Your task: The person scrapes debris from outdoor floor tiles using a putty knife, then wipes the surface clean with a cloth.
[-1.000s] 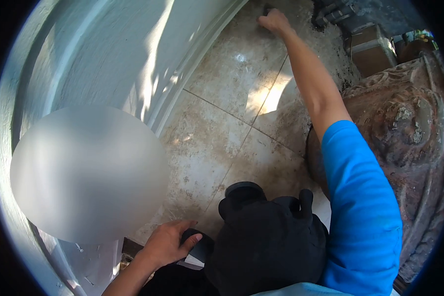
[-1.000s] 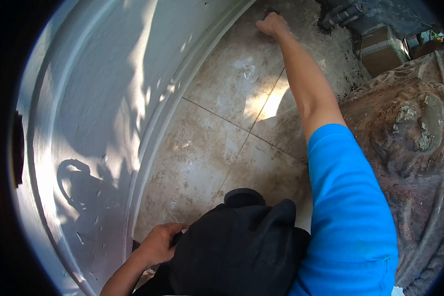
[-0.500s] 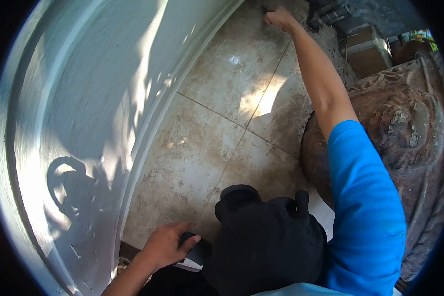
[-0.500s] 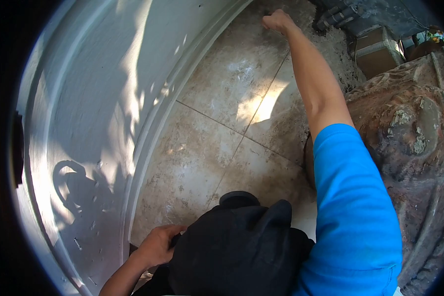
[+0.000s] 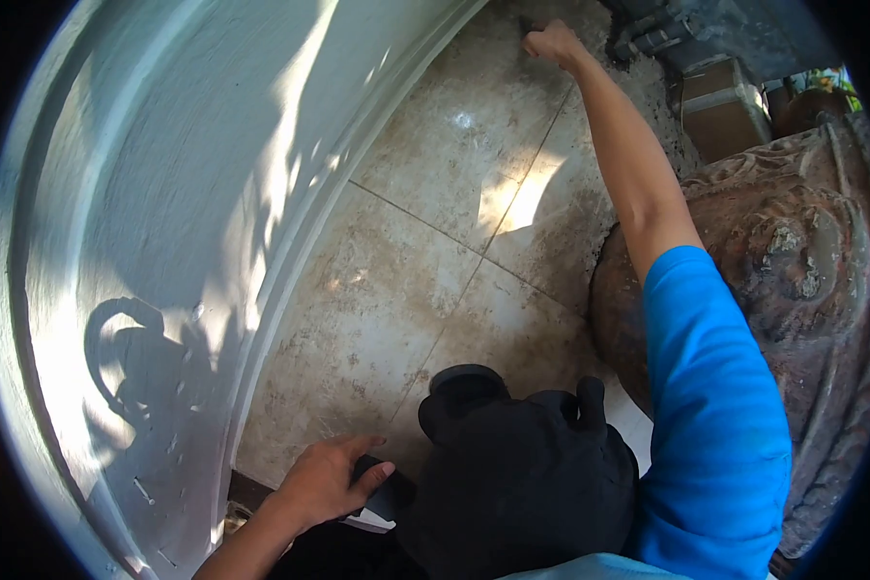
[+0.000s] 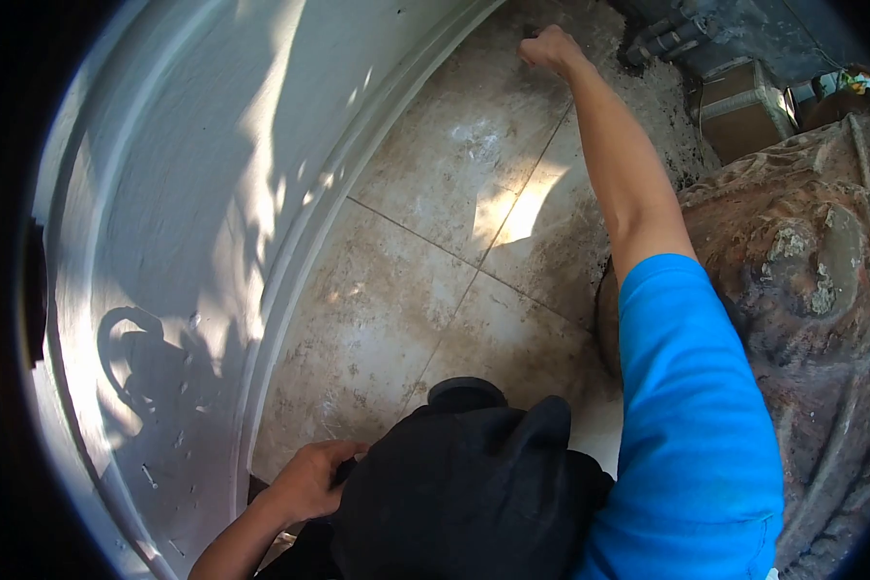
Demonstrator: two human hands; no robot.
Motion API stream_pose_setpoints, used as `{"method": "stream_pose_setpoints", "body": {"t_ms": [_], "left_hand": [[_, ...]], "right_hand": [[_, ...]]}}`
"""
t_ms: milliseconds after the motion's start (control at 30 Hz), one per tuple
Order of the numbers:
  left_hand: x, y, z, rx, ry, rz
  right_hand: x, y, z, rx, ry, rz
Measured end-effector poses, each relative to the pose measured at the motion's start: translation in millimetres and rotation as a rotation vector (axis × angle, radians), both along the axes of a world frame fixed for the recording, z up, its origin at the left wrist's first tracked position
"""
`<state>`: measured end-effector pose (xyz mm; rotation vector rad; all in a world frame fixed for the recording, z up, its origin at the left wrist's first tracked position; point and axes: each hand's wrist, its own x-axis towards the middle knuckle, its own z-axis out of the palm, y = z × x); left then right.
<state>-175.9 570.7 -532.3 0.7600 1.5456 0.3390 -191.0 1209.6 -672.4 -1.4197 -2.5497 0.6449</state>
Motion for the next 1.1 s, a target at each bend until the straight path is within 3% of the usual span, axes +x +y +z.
{"method": "stream_pose_setpoints", "body": {"t_ms": [100,300,500,700,800,1000,1100], "left_hand": [[1.1,-1.6,-2.4,0.032,0.015,-0.023],[0.1,4.7,5.1,-0.047,-0.03,0.019],[4.7,-8.3,-8.3,0.072,0.014,-0.017],[1.5,1.9,7.8,-0.021,-0.001,-0.006],[3.6,-4.7,3.6,-0.016,0.007,-0.005],[6.4,-1.4,-2.9,0.028,0.017,-0.04],[2.0,10.2,7.2,0.003,0.016,-0.049]], "right_hand": [[-6.0,4.2,13.5,-0.179,-0.067,-0.068],[2.7,-15.0,15.2,-0.036,0.001,0.026],[-14.1,23.0,30.6,-0.302,0.021,-0.028],[5.5,-2.1,13.6,-0.217,0.024,0.008],[11.5,-9.8,5.6,0.012,0.107,0.025],[-21.3,8.3,33.6,-0.252,-0.261,-0.042],[-10.0,16.7,-8.2,-0.138,-0.088,-0.006]]}}
